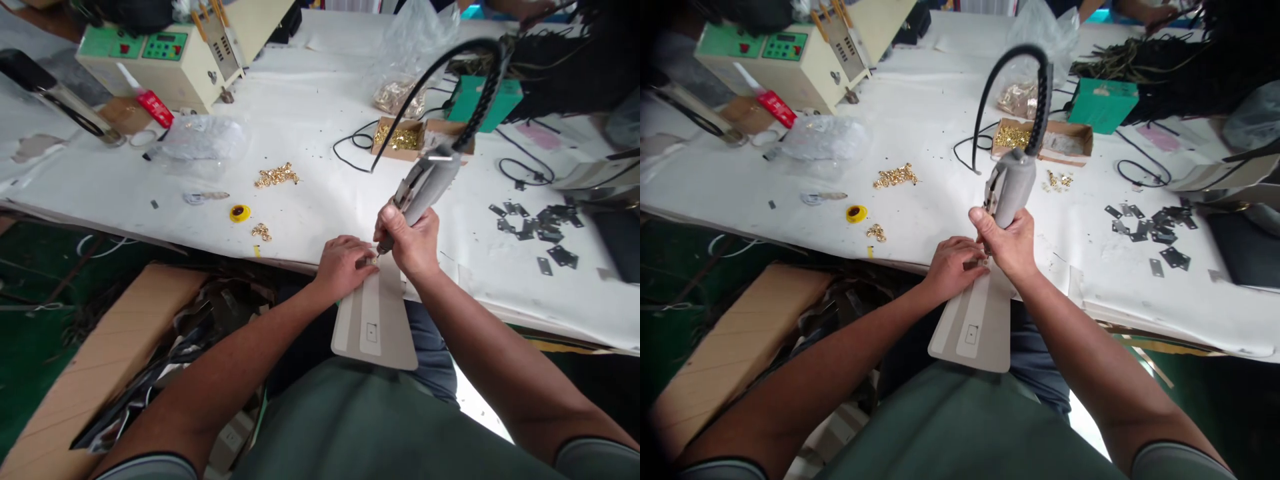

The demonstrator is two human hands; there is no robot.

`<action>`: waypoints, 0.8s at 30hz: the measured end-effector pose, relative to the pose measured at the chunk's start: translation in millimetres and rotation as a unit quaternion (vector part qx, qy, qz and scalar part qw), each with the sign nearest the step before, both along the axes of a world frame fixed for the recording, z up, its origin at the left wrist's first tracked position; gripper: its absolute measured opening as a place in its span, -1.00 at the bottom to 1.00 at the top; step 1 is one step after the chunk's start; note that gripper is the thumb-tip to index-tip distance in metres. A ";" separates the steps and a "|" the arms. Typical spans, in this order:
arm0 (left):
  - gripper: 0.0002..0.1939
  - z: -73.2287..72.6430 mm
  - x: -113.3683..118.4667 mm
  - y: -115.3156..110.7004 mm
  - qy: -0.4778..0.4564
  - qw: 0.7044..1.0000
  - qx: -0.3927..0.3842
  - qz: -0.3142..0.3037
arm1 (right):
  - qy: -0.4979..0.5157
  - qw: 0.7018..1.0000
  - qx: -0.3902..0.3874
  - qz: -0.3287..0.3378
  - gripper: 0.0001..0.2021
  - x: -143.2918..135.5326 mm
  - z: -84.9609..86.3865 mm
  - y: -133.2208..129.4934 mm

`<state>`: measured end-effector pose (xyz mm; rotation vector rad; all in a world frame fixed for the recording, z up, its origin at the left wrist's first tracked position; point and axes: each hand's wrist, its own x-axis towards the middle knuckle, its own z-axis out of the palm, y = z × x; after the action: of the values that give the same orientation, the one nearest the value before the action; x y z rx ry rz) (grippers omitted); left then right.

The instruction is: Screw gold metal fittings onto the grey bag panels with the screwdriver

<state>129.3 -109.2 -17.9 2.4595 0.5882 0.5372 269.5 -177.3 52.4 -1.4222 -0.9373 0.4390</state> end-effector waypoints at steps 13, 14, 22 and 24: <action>-0.40 -1.3 0.2 1.9 0.017 1.000 0.019 0.015 | -0.417 0.829 -0.372 0.008 -0.58 69.1 -41.9 -2.2; -0.40 -0.8 0.8 2.5 0.024 0.999 0.021 0.016 | -0.424 0.832 -0.358 -0.004 -0.58 68.4 -44.4 -4.8; -0.41 6.5 -2.5 -1.5 -0.035 0.998 -0.051 -0.003 | -0.255 0.945 -0.189 -0.084 -0.62 29.5 -49.7 -72.7; -0.48 10.2 -5.4 -7.2 -0.064 0.993 -0.099 -0.017 | -0.176 0.966 -0.179 -0.068 -0.52 15.9 -55.4 -93.0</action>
<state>123.9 -116.4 -7.7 2.2257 0.5202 0.5877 285.4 -270.3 -3.0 -1.9258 -1.0704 0.2639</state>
